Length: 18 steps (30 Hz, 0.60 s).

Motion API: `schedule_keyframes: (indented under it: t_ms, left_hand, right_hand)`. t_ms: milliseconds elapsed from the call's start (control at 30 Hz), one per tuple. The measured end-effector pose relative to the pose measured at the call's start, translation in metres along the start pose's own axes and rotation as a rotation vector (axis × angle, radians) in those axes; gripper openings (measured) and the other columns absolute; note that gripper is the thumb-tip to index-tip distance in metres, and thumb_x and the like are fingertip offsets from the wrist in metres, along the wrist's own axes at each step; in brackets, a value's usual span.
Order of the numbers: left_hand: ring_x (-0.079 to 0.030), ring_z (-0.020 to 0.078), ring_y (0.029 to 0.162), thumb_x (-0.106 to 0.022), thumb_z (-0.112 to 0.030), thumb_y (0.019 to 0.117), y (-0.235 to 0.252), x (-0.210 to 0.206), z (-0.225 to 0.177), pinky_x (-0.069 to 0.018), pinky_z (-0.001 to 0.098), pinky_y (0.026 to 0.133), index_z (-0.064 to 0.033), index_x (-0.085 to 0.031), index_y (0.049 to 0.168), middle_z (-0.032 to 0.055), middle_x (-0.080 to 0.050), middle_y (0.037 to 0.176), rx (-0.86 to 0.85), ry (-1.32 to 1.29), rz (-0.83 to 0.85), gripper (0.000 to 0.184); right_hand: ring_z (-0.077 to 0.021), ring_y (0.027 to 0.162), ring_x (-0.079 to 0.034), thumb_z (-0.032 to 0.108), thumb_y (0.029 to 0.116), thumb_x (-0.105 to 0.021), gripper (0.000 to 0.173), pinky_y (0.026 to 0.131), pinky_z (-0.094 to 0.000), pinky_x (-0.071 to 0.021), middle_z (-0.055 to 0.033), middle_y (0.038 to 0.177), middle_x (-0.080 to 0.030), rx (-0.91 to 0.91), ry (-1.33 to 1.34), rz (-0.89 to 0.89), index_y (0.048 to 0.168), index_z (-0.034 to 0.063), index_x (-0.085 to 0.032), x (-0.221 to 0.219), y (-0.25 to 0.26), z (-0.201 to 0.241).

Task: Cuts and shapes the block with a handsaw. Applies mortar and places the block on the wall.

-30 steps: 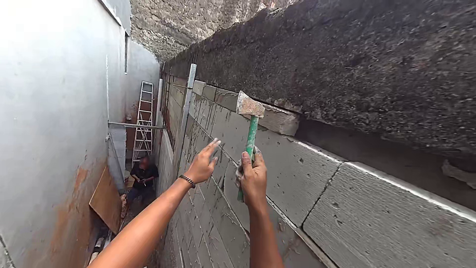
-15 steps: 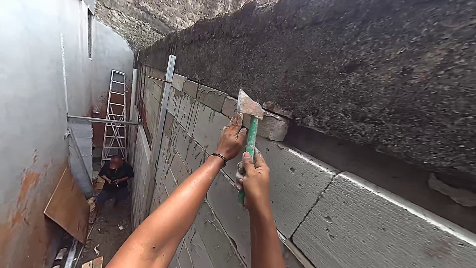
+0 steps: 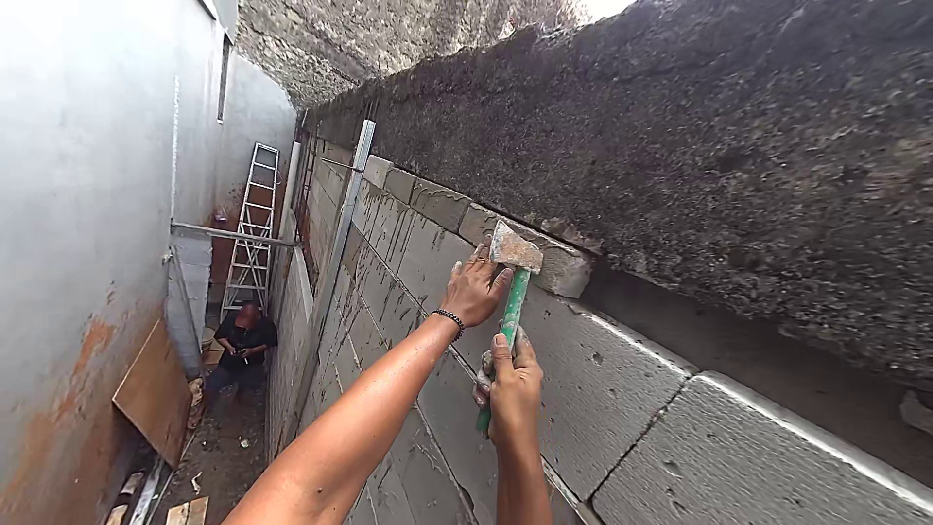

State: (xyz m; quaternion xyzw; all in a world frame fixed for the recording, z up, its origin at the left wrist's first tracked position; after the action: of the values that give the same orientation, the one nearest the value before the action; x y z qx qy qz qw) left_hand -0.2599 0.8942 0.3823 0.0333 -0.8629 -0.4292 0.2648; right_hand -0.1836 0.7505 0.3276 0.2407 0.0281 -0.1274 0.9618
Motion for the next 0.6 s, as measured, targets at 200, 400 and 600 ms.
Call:
schedule_keyframes:
  t_ms: [200,400,600]
  left_hand:
    - [-0.029,0.0219,0.155,-0.041,-0.058,0.1046,0.006,0.008,-0.001,-0.0267,0.0587,0.122,-0.0159,-0.030,0.163,0.0037,-0.028,0.169,0.042,-0.185,-0.015,0.073]
    - [-0.019,0.0267,0.158,-0.064,-0.066,0.0916,0.009,-0.003,-0.013,-0.0185,0.0650,0.123,-0.0157,-0.014,0.166,0.0070,-0.015,0.173,0.187,-0.354,-0.030,0.102]
    - [-0.009,0.0237,0.160,-0.059,-0.067,0.0934,0.009,-0.009,-0.011,-0.0039,0.0693,0.123,-0.0144,-0.008,0.167,0.0063,-0.009,0.174,0.182,-0.349,-0.015,0.104]
  right_hand:
    - [-0.0045,0.037,-0.042,0.017,0.1073,-0.039,0.032,0.032,-0.0206,-0.0420,0.0024,0.065,-0.047,0.193,0.323,0.089,0.137,0.0062,-0.034,-0.004,-0.030,0.005]
    - [-0.0041,0.038,-0.051,0.025,0.1126,-0.019,0.036,0.037,-0.0210,-0.0496,0.0064,0.058,-0.052,0.608,0.311,-0.308,0.120,0.0045,-0.047,-0.006,-0.051,0.024]
    - [-0.0047,0.037,-0.050,0.022,0.1128,-0.025,0.027,0.037,-0.0237,-0.0506,0.0059,0.056,-0.045,0.547,0.132,-0.719,0.109,0.0035,-0.044,-0.012,-0.028,0.031]
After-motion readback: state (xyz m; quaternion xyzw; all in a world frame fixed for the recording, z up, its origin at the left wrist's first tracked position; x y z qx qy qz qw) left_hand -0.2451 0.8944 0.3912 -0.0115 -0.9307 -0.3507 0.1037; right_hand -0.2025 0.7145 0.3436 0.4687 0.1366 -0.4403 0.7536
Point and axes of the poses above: each hand's wrist, its own y-axis towards the middle knuckle, its own x-axis out of the back of the hand, z = x × y, the point moved 2 cm from there along y, towards the middle knuckle
